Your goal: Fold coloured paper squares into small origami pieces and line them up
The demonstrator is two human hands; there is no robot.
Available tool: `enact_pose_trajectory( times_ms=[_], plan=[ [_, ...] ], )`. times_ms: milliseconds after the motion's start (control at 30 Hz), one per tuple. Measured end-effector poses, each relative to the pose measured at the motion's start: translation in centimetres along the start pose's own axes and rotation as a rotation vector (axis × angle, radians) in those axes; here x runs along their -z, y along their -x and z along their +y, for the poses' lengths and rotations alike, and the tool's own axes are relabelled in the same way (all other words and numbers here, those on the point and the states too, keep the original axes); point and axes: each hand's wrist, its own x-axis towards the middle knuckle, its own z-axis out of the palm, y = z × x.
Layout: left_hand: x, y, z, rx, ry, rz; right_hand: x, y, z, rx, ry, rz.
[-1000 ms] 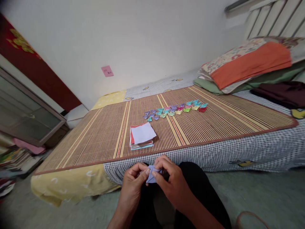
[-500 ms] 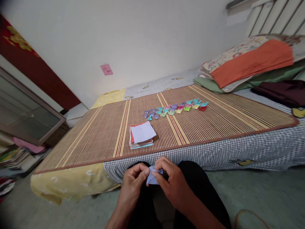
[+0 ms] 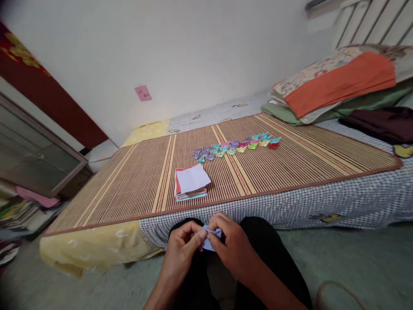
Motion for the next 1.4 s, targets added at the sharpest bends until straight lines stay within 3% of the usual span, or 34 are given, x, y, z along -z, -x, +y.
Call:
enact_pose_trajectory(
  times_ms=[267,367,767,1000,1233,1400],
  plan=[
    [-0.3,0.2,0.5,-0.030,-0.006,0.050,0.1,-0.1,0.2,-0.203,-0.137,0.058],
    [-0.4,0.2,0.7,-0.044,-0.019,0.084,0.4,-0.1,0.1,-0.240,-0.192,-0.001],
    [0.2,-0.3,0.3,0.043,0.054,0.019,1.0,0.1,-0.8,-0.183,-0.111,-0.137],
    [-0.2,0.1,0.7,-0.028,-0.023,0.020,0.2,0.4,-0.5,-0.228,-0.157,-0.107],
    [0.1,0.2,0.8,-0.067,-0.123,-0.014,0.4,0.4,-0.3,-0.225,-0.163,-0.160],
    [0.2,0.1,0.6,-0.069,-0.214,-0.073,0.8,-0.2,-0.6,-0.178,-0.165,-0.080]
  ],
)
